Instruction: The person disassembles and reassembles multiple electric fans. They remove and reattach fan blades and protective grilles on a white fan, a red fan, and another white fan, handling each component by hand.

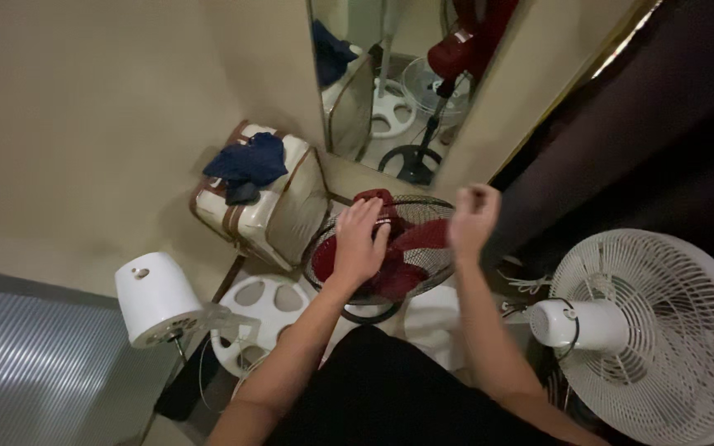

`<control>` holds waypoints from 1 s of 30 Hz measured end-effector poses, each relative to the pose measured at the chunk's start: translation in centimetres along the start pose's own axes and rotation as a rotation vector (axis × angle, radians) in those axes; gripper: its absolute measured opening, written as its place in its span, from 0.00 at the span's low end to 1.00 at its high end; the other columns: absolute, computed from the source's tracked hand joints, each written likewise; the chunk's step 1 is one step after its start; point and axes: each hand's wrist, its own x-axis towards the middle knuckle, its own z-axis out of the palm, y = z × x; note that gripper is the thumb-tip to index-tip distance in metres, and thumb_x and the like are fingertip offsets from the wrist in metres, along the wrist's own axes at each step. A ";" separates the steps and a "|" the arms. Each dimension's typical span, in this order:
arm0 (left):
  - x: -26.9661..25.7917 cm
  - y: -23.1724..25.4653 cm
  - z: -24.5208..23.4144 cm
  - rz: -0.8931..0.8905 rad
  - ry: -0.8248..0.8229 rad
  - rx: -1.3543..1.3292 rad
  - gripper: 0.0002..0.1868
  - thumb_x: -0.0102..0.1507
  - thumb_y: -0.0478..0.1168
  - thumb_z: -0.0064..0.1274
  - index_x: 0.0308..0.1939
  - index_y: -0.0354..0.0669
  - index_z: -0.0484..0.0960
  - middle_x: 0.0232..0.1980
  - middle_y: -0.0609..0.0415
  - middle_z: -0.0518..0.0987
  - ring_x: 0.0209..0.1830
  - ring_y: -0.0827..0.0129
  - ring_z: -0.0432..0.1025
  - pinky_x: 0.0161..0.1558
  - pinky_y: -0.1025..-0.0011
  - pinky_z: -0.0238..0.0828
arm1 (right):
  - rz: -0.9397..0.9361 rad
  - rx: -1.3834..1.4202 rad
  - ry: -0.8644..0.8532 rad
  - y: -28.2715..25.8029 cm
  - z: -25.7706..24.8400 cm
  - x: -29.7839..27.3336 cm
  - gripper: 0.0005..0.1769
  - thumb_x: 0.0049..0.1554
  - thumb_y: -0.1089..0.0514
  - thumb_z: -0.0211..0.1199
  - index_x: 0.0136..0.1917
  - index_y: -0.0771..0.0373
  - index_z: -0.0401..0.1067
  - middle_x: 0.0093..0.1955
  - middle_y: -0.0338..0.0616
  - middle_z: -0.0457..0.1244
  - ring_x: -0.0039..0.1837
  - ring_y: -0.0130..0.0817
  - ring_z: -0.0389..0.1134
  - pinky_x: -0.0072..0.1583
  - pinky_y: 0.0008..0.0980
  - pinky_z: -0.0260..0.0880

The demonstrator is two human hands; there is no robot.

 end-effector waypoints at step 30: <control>0.8 1.7 1.2 -0.137 -0.046 0.177 0.35 0.60 0.54 0.62 0.65 0.39 0.75 0.65 0.43 0.76 0.67 0.47 0.66 0.71 0.50 0.52 | 1.324 1.314 -0.409 23.6 -4.9 -10.4 0.15 0.58 0.68 0.45 0.54 0.59 0.69 0.38 0.35 0.58 0.36 0.31 0.57 0.40 0.34 0.62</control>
